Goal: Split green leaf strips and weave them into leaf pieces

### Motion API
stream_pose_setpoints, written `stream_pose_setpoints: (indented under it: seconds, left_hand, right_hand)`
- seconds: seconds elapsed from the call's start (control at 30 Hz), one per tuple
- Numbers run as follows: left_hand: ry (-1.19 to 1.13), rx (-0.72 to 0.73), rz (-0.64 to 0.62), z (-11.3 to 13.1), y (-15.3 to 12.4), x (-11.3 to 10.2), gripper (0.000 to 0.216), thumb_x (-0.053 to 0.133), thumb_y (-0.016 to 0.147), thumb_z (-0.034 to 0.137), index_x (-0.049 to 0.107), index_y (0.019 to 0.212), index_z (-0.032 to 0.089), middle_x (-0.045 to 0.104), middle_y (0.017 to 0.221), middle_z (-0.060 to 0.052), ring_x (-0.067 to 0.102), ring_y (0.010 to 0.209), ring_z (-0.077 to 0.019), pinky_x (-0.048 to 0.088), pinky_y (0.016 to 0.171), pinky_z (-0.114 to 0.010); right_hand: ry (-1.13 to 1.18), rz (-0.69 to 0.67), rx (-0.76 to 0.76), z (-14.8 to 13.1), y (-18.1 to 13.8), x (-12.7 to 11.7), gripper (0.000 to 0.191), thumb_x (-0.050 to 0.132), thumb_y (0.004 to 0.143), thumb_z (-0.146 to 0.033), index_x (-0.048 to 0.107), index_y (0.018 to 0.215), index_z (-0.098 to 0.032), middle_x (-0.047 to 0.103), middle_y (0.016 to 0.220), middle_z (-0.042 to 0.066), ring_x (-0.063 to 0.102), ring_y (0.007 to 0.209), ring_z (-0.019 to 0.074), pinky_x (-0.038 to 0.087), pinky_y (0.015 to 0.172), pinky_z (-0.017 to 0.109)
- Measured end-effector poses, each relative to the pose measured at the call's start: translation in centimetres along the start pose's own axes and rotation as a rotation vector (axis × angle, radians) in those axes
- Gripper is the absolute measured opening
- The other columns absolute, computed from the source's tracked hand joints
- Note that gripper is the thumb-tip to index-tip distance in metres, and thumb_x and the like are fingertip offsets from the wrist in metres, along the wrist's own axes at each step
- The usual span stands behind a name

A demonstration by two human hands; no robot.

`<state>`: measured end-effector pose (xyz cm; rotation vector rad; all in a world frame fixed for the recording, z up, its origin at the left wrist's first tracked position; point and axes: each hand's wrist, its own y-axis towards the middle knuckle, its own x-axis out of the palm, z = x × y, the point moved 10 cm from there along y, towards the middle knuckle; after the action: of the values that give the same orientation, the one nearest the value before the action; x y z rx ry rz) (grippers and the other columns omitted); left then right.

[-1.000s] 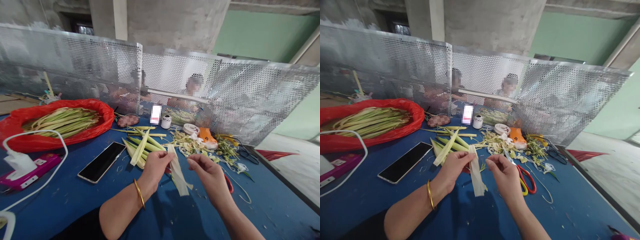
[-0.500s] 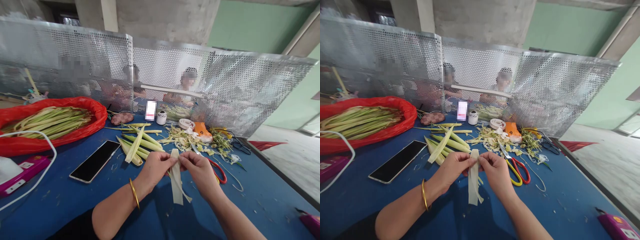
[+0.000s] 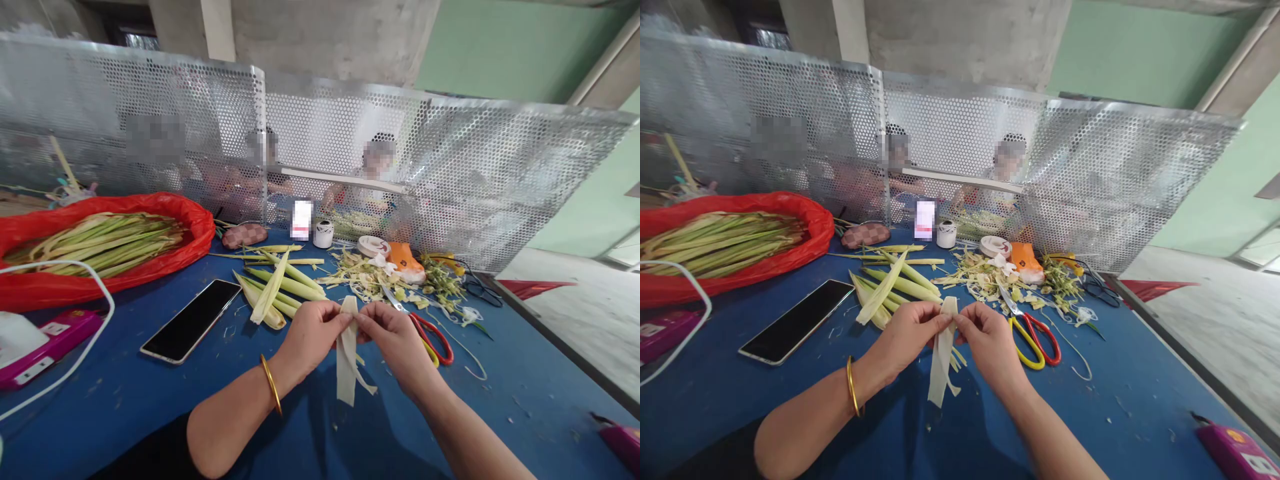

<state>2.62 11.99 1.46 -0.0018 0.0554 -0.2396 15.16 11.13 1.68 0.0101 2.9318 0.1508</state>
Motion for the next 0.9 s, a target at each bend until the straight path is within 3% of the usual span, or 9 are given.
stream_pose_setpoints:
  seconds: [0.27,0.47,0.57,0.67,0.73,0.8,0.87,0.9]
  left_hand:
    - [0.099,0.014,-0.002,-0.4,0.4,-0.2,0.024,0.061,0.072,0.037,0.06,0.059,0.018,0.044,0.051,0.005,0.034,0.048,-0.0097,0.025,0.046,-0.022]
    - [0.076,-0.033,-0.019,-1.3,0.5,0.0,0.022,0.061,0.073,0.038,0.066,0.066,0.017,0.048,0.053,0.004,0.038,0.049,-0.0104,0.027,0.047,-0.022]
    - [0.045,-0.066,-0.011,-1.3,0.3,0.1,0.022,0.063,0.072,0.036,0.063,0.06,0.018,0.047,0.052,0.004,0.039,0.048,-0.0099,0.029,0.048,-0.022]
    - [-0.012,-0.111,-0.004,-1.2,0.0,0.2,0.022,0.064,0.071,0.036,0.061,0.059,0.018,0.049,0.053,0.004,0.041,0.048,-0.0099,0.033,0.048,-0.022]
    - [-0.027,-0.125,-0.02,-1.0,-0.2,0.4,0.021,0.063,0.072,0.036,0.063,0.062,0.017,0.051,0.055,0.003,0.044,0.049,-0.0103,0.036,0.049,-0.022]
    - [-0.024,-0.119,-0.038,-0.8,-0.2,0.5,0.022,0.062,0.073,0.036,0.064,0.066,0.016,0.053,0.056,0.003,0.045,0.05,-0.0105,0.038,0.05,-0.022]
    - [-0.012,-0.088,-0.048,-0.5,-0.2,0.5,0.022,0.062,0.074,0.037,0.065,0.068,0.015,0.053,0.056,0.003,0.046,0.05,-0.0102,0.038,0.05,-0.022]
    - [0.003,-0.063,-0.053,-0.4,-0.2,0.5,0.023,0.062,0.075,0.037,0.065,0.068,0.015,0.052,0.056,0.003,0.045,0.05,-0.0099,0.037,0.049,-0.022]
  right_hand:
    - [0.396,-0.163,0.185,0.3,-0.7,1.2,0.023,0.072,0.069,-0.035,0.059,0.063,-0.017,0.055,0.06,-0.002,0.05,0.056,0.0106,0.04,0.057,0.023]
    - [0.627,-0.14,0.202,0.0,-0.2,0.7,0.019,0.073,0.068,-0.029,0.059,0.064,-0.017,0.051,0.062,-0.003,0.046,0.055,0.0098,0.041,0.055,0.022]
    - [0.678,-0.067,0.133,-0.1,0.7,-0.9,0.02,0.072,0.069,-0.03,0.056,0.066,-0.018,0.048,0.064,-0.004,0.045,0.055,0.0093,0.041,0.056,0.023]
    - [0.396,0.147,0.01,0.2,1.8,-4.8,0.022,0.066,0.073,-0.037,0.055,0.067,-0.019,0.049,0.064,-0.002,0.048,0.056,0.0124,0.042,0.059,0.027]
    - [-0.059,0.356,-0.065,-0.4,1.8,-7.8,0.019,0.062,0.074,-0.037,0.06,0.071,-0.019,0.054,0.067,0.002,0.053,0.064,0.0176,0.043,0.065,0.031]
    - [-0.492,0.495,-0.16,-2.3,1.1,-8.9,0.019,0.061,0.074,-0.034,0.066,0.082,-0.017,0.062,0.083,0.009,0.058,0.079,0.0241,0.043,0.074,0.036]
    - [-0.632,0.422,-0.241,-3.6,0.8,-7.4,0.024,0.06,0.077,-0.034,0.068,0.092,-0.018,0.064,0.096,0.011,0.059,0.088,0.0261,0.042,0.079,0.037]
    - [-0.574,0.3,-0.25,-3.7,0.7,-5.8,0.025,0.059,0.078,-0.036,0.069,0.092,-0.019,0.065,0.095,0.01,0.059,0.087,0.0247,0.043,0.078,0.036]
